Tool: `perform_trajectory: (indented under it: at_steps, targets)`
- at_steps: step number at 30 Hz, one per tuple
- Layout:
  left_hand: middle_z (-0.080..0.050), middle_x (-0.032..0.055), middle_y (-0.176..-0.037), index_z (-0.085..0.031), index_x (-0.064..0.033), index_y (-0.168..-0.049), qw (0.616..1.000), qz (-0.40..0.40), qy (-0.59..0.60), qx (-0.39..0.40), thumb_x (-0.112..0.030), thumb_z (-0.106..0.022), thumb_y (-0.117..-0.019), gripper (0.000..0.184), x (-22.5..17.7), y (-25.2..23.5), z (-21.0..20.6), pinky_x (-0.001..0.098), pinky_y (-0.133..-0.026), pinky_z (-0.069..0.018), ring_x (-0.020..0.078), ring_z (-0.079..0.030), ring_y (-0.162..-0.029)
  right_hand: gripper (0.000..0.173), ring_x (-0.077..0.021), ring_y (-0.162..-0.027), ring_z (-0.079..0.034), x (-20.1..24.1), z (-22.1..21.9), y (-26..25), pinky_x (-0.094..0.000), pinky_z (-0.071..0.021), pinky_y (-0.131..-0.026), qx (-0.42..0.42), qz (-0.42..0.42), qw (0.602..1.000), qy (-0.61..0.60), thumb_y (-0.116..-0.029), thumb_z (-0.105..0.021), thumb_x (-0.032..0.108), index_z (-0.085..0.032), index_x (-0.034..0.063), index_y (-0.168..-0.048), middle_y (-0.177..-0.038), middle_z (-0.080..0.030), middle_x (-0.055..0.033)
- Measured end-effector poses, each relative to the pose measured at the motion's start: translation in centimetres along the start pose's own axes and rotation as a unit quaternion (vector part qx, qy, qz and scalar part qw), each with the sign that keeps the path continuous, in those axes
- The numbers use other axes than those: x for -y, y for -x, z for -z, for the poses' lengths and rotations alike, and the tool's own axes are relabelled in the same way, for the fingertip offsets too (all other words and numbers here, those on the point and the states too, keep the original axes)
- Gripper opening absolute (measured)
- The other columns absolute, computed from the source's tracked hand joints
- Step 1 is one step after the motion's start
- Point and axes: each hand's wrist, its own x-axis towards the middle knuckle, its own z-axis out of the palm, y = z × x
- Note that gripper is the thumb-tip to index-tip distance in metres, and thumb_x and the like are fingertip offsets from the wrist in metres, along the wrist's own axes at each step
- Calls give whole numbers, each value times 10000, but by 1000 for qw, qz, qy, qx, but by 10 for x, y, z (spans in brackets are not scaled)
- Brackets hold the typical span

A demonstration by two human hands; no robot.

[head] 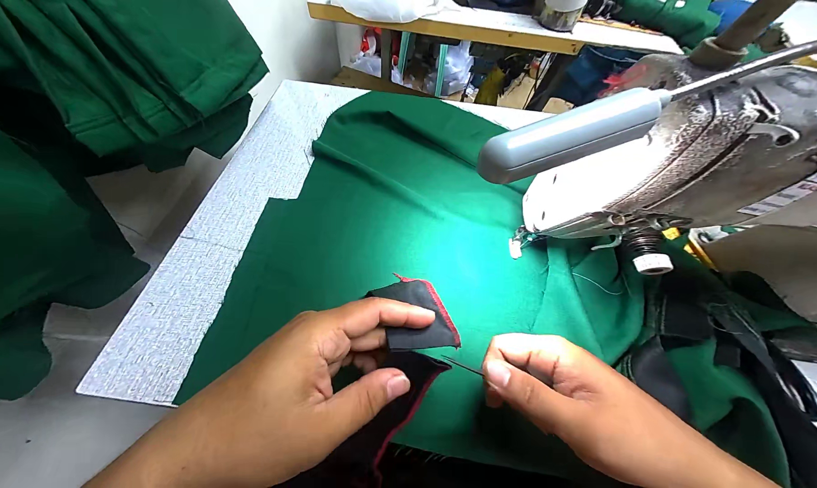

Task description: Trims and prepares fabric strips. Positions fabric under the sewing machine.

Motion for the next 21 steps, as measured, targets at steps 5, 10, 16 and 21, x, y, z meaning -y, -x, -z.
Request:
perform_trajectory:
  at_steps: [5,10,16,21]
  targets:
    - [-743,-9,-1112,-584,-183,-1383,999,34,-16,-3,-153,-700,-941,458,1,2,0,234,-785,-627,102,-731,-904,329,44,-537,-440,7,1,2,-141,-332,-472,15,20,999,34,-1047,-533,427,-649,171,-875,-645,-490,111]
    - [-734,-13,-1123,-555,-163,-1399,999,31,8,39,-98,-693,-936,488,1,0,-3,215,-750,-623,75,-723,-882,359,43,-515,-435,13,-1,-4,-141,-326,-454,29,8,998,54,-1045,-521,456,-660,182,-859,-623,-483,114]
    - [-733,3,-1118,-532,-127,-1412,996,35,37,72,-56,-684,-931,509,5,-2,-4,210,-738,-613,65,-713,-853,375,39,-521,-446,14,-6,-9,-144,-337,-460,52,-2,998,21,-1044,-514,465,-642,181,-834,-632,-499,111]
    - [-731,-8,-1107,-531,-146,-1418,997,33,40,56,-66,-693,-928,522,4,1,-1,210,-733,-618,67,-715,-856,366,44,-531,-458,11,1,-5,-136,-348,-466,44,-10,999,25,-1045,-512,458,-661,189,-848,-645,-519,115]
